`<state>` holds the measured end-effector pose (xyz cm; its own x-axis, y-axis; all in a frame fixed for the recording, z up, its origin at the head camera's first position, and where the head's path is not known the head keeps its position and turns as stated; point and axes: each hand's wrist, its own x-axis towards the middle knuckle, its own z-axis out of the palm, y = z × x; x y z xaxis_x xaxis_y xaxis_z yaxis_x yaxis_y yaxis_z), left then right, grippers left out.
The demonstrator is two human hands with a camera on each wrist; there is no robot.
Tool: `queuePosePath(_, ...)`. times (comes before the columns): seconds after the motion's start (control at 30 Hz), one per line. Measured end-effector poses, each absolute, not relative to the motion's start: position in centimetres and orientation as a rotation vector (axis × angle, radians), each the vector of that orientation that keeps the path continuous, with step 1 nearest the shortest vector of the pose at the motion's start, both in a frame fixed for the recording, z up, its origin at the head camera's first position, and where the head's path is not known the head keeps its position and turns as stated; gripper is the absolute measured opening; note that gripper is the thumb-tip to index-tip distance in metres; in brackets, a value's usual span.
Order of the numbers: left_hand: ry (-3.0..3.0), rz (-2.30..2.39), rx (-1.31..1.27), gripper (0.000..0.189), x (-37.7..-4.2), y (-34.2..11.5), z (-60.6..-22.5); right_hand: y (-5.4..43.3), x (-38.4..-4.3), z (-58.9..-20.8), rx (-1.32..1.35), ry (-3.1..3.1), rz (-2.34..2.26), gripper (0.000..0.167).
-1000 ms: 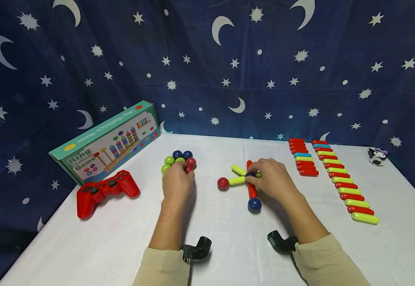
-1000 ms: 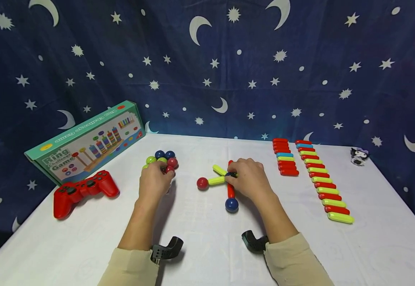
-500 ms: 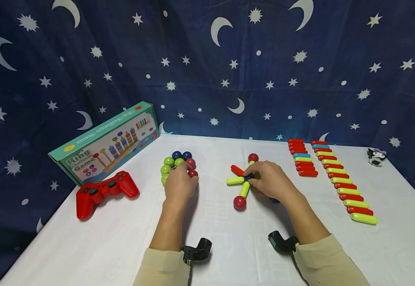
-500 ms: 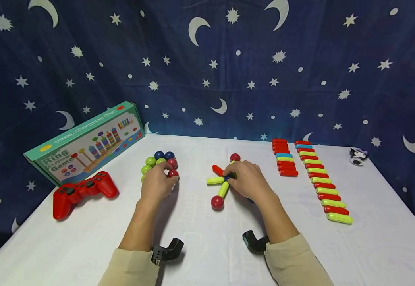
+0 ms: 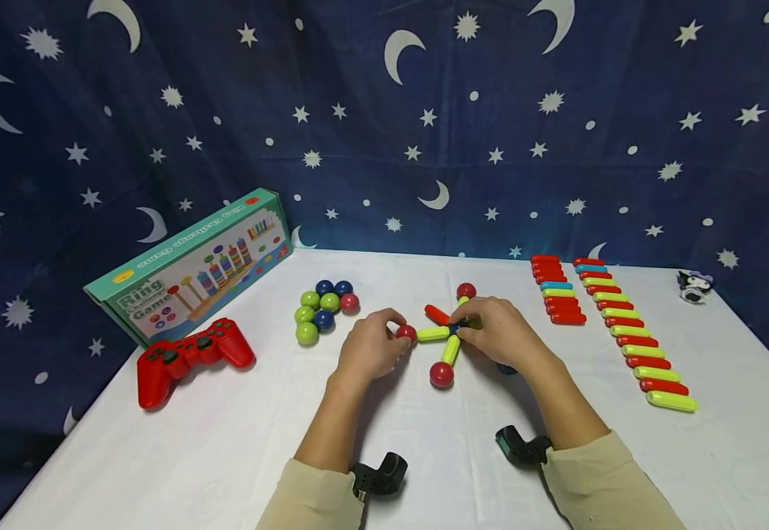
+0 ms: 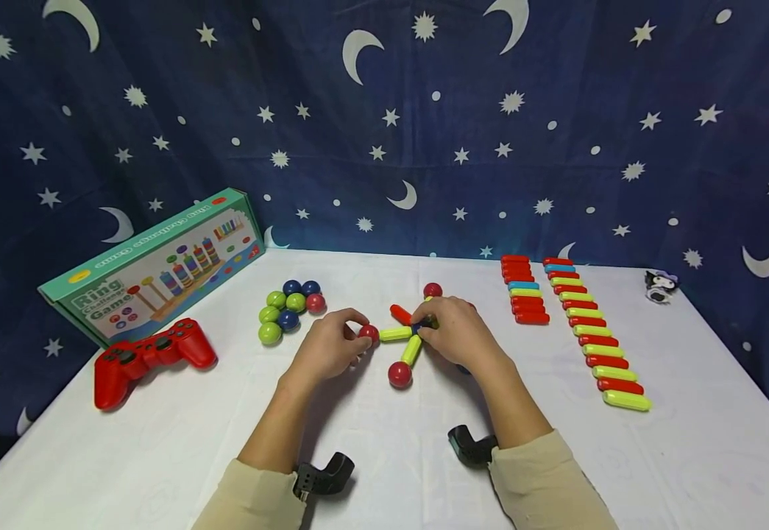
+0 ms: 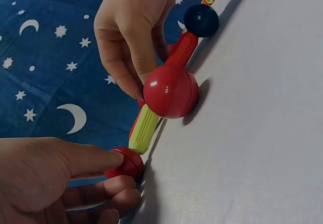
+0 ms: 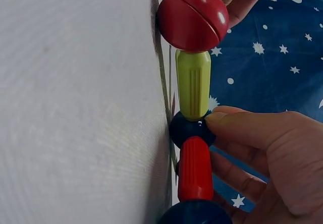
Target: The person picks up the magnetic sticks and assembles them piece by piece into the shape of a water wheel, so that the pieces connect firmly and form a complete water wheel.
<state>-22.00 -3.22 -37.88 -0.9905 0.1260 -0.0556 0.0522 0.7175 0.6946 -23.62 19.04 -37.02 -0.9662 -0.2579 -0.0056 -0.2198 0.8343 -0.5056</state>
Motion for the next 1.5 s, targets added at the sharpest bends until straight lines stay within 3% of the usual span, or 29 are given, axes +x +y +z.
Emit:
queuePosePath(0.83, 2.747, 1.234, 0.149, 0.026, -22.2, -3.8, -38.2, 15.3, -24.5, -36.9, -0.564, 2.976, -0.57, 0.031)
queuePosePath(1.5, 2.776, 1.466, 0.077, 0.032, -22.5, -5.7, -37.6, 17.8, -24.2, -35.9, -0.487, 2.97, -0.687, 0.027)
